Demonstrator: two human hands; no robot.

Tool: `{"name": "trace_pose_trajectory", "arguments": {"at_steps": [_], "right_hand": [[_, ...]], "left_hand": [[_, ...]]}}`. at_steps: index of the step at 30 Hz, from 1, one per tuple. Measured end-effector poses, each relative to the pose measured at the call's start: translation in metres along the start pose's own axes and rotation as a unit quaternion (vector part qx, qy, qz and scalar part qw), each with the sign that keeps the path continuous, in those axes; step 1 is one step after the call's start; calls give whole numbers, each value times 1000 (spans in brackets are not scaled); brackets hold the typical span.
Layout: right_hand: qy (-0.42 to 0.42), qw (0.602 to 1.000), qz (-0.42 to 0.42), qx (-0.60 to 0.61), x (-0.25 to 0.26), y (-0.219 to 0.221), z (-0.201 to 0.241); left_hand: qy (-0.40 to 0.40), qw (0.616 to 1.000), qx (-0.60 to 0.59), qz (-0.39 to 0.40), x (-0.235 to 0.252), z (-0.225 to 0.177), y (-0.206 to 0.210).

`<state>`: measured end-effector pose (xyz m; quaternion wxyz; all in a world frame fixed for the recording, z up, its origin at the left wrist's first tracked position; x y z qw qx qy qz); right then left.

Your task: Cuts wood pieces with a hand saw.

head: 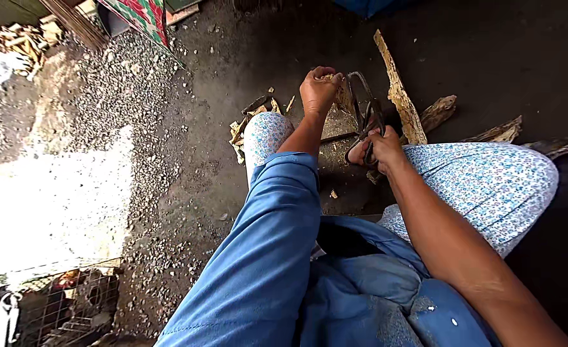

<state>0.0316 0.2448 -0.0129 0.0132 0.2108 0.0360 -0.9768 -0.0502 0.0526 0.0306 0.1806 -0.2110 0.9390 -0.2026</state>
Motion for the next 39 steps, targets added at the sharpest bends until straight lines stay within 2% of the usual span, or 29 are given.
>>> {"name": "trace_pose_trajectory", "arguments": {"at_steps": [3,6,8,10,13,15,19,21,26,28,30,33,35,39], "right_hand": [[35,995,-22,86,2,-5,0],[56,990,-35,123,2,-3,-5],[24,999,-8,28,3,0,-8],[-9,995,21,-95,6,1,-15],[-16,985,39,-170,6,4,-19],[-10,989,36,-141,4,8,-17],[45,995,-14,85,4,9,-19],[66,989,-29,128,6,1,-12],[6,1000,-12,-13,-3,-3,8],[7,999,-7,-50,-8,2,9],[17,998,-3,-64,-10,7,5],[25,996,11,-87,-14,11,1],[15,992,27,-126,-18,15,1],[-2,967,75,-245,-30,25,0]], "left_hand": [[35,999,-39,-14,2,10,1],[5,991,-117,-56,4,25,12],[-12,975,-204,-89,7,36,23],[-36,953,-287,-87,8,33,29],[-93,921,-371,-79,6,20,32],[-121,910,-388,-81,6,15,32],[-143,910,-377,-94,11,13,31],[-133,904,-396,-88,11,15,29],[-48,884,-464,-21,22,25,16],[-44,893,-448,16,26,40,9],[-82,905,-417,23,31,53,1],[-200,896,-395,-35,30,61,-11],[-232,879,-409,-82,30,65,-14],[-275,813,-481,-177,22,65,-15]]}}
Point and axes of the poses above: each hand's wrist, its own x-axis towards the middle knuckle, its own y-axis out of the palm, z = x × y, the point moved 1 cm from there along x, towards the middle knuckle, and after that the axes turned 11 degrees about -y, right-handed, at the moved point
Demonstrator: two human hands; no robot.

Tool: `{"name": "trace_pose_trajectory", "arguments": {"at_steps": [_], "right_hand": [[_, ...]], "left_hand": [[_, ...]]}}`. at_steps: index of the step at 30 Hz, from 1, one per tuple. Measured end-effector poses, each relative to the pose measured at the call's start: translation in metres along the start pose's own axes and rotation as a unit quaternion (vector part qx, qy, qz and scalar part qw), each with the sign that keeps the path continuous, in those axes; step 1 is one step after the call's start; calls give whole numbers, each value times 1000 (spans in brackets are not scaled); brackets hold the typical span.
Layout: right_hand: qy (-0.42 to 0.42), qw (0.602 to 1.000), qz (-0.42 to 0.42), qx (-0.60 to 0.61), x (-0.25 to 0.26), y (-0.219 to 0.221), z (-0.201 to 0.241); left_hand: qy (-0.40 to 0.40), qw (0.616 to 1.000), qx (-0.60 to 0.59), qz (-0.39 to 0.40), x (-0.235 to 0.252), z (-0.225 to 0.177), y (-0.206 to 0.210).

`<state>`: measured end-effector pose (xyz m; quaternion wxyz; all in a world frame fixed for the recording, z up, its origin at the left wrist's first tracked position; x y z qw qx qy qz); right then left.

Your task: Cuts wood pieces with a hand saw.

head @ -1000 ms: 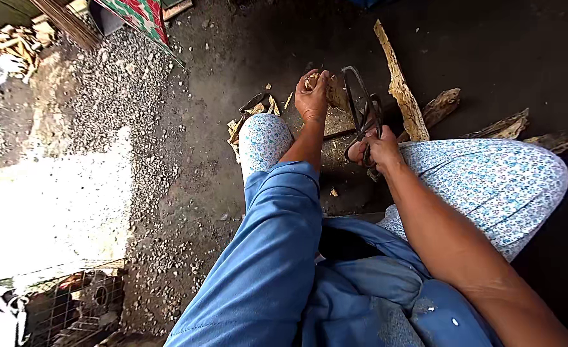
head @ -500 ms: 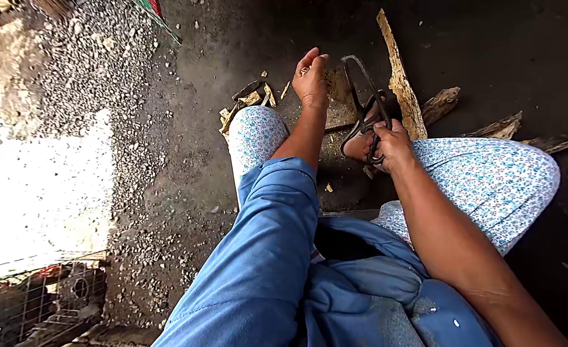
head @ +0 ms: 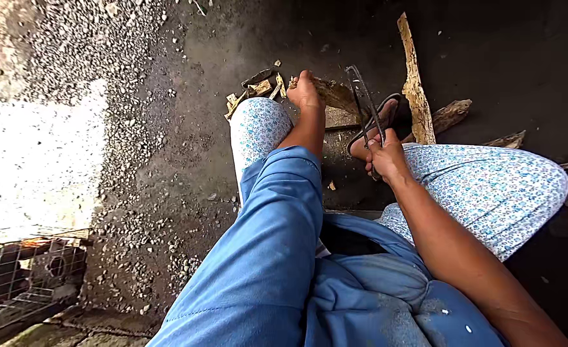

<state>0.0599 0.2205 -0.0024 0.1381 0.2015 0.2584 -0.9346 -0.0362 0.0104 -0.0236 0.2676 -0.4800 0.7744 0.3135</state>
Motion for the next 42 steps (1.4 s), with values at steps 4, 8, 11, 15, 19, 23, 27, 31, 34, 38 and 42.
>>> {"name": "trace_pose_trajectory", "arguments": {"at_steps": [4,8,11,15,19,23,27,31,34,38,42], "right_hand": [[-6,999,26,-34,-12,-1,-1],[30,999,14,29,-22,-19,-2],[46,998,4,51,-31,-29,4],[26,998,-28,45,-39,-34,4],[3,999,-36,31,-36,-36,4],[31,999,-18,38,-30,-30,1],[39,999,3,25,-28,-30,-3],[50,998,4,47,-31,-34,2],[65,995,5,81,-21,-29,10],[48,995,11,82,28,-11,16],[41,993,10,108,30,-5,5]], "left_hand": [[-14,996,11,-86,10,3,-9],[-28,994,21,-102,13,4,-12],[-43,992,31,-112,16,3,-15],[-49,991,20,-119,21,3,-16],[-49,990,44,-127,25,3,-18],[-35,991,39,-123,31,3,-16],[-36,991,41,-122,29,2,-18],[-33,992,43,-118,25,3,-18],[-34,991,44,-124,25,2,-19],[-29,990,55,-130,27,3,-16],[-25,990,33,-136,23,5,-17]]}}
Point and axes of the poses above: each hand's wrist, its own x-axis towards the middle knuckle, its own y-axis out of the palm, z = x × y, the point moved 1 cm from there along x, towards the middle knuckle, and after that the axes turned 11 degrees about -y, right-handed, at the moved point
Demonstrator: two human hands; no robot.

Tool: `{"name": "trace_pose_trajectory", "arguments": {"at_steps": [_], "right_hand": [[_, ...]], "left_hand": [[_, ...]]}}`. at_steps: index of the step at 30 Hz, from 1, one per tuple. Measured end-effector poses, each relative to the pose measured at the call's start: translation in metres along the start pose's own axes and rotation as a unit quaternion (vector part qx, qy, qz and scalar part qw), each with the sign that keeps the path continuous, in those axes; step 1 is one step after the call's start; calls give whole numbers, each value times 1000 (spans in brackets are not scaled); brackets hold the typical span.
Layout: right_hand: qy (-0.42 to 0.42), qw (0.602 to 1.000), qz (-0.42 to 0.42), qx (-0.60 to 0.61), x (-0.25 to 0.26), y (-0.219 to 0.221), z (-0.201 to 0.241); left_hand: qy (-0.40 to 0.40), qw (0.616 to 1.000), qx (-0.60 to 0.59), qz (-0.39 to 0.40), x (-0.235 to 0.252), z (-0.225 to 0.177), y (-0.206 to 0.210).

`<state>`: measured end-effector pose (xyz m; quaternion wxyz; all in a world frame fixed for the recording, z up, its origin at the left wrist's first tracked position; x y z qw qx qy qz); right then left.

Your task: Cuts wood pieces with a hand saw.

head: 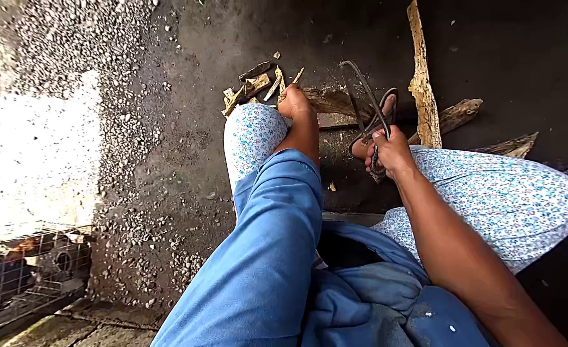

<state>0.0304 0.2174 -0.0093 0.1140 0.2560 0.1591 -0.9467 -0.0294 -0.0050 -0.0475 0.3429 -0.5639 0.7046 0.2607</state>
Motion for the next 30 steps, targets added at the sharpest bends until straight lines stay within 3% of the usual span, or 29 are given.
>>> {"name": "trace_pose_trajectory", "arguments": {"at_steps": [5,12,19,26,30], "right_hand": [[41,999,-3,-2,-50,-25,-2],[24,999,9,-18,18,-6,9],[54,998,14,-3,-40,-28,7],[18,998,33,-55,24,-1,9],[31,999,26,-27,-9,-7,2]], "left_hand": [[11,1000,-9,10,2,-1,3],[23,999,-31,27,-1,2,6],[36,997,-49,37,2,3,8],[31,997,-55,39,-3,4,5],[35,997,-62,33,-1,4,4]]}}
Point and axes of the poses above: each hand's wrist, its own x-axis towards the middle knuckle, its own y-axis out of the palm, z = x × y, the point moved 1 cm from there along x, towards the middle knuckle, and after that the axes turned 11 degrees about -y, right-handed, at the moved point
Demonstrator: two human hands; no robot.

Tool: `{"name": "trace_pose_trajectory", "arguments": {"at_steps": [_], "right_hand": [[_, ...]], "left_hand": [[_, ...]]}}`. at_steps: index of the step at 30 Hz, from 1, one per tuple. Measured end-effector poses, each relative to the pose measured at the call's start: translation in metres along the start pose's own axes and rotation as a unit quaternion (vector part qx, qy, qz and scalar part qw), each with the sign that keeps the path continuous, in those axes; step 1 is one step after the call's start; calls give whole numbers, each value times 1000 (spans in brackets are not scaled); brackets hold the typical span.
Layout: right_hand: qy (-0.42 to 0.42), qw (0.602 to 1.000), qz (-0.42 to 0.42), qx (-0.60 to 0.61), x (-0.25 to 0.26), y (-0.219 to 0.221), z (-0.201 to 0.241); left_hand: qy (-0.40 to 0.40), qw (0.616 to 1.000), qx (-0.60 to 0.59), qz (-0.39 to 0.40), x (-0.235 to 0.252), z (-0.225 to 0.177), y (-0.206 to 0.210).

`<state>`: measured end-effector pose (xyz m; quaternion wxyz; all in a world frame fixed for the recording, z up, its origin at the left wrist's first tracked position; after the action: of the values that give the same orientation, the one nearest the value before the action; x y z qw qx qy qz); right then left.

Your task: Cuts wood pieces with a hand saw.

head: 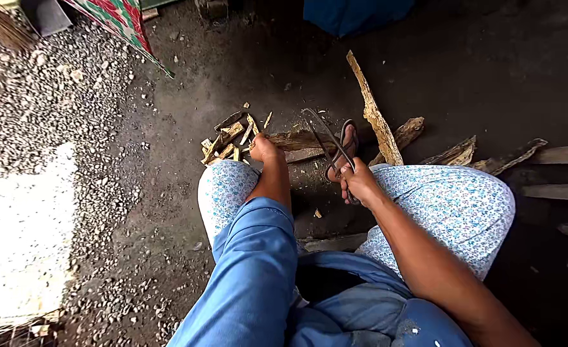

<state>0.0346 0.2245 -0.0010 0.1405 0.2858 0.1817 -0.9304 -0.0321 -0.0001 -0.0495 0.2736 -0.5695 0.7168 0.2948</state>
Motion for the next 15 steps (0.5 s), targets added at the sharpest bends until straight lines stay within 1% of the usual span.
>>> {"name": "trace_pose_trajectory", "arguments": {"at_steps": [3,7,11,15], "right_hand": [[11,1000,-1,-8,-18,-10,-2],[12,1000,-3,-7,-3,-9,3],[-11,1000,-13,-1,19,-2,-4],[-19,1000,-11,1,17,-2,-15]], "left_hand": [[10,1000,23,-7,4,1,3],[22,999,44,-7,3,1,7],[25,999,46,2,0,1,4],[33,995,90,1,-4,5,-3]]}}
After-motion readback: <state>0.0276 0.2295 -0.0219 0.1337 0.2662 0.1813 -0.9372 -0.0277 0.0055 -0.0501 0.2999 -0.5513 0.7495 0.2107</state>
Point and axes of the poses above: each hand's wrist, its own x-axis towards the middle knuckle, its own y-axis out of the palm, z = x × y, the point moved 1 cm from there along x, towards the middle knuckle, and after that the axes turned 11 degrees about -y, right-handed, at the moved point
